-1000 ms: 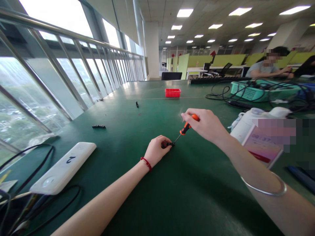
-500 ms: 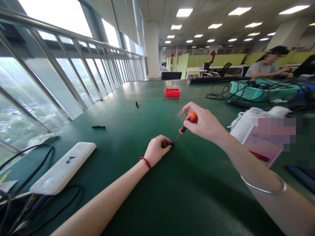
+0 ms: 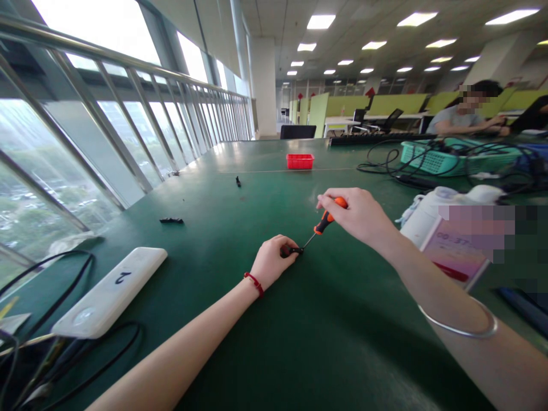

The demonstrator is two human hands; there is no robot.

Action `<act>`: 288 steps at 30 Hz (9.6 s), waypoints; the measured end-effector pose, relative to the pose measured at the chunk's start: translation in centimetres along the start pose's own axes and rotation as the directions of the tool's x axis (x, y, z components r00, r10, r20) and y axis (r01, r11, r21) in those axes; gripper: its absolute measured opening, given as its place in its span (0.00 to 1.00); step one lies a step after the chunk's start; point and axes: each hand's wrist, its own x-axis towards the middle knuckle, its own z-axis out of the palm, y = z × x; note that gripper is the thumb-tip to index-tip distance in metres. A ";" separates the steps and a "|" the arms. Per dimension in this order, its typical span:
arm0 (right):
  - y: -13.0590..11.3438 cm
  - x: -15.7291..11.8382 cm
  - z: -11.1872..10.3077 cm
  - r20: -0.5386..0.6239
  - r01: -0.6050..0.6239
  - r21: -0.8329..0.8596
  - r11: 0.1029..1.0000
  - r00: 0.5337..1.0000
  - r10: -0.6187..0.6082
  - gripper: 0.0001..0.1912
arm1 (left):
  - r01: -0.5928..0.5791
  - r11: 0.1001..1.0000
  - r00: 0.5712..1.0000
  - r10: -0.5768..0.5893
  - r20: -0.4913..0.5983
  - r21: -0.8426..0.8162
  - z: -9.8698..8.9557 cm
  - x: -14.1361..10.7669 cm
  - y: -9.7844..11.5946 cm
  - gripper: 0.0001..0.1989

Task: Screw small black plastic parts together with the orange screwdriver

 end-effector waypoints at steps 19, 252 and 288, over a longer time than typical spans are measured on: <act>-0.4 -0.1 -0.3 0.032 0.026 -0.026 0.999 0.999 -0.026 0.18 | 0.006 1.000 1.000 -0.006 0.001 -0.005 0.0 0.0 0.1 0.05; -2.6 -1.5 0.8 -0.056 0.136 0.072 0.988 0.990 -0.132 0.14 | 0.010 0.992 1.000 -0.009 0.010 -0.126 0.0 -0.1 0.3 0.06; -3.1 -1.9 1.2 -0.102 0.162 0.045 0.986 0.982 -0.157 0.16 | 0.005 0.991 1.000 -0.004 0.006 -0.134 -0.1 -0.1 0.6 0.04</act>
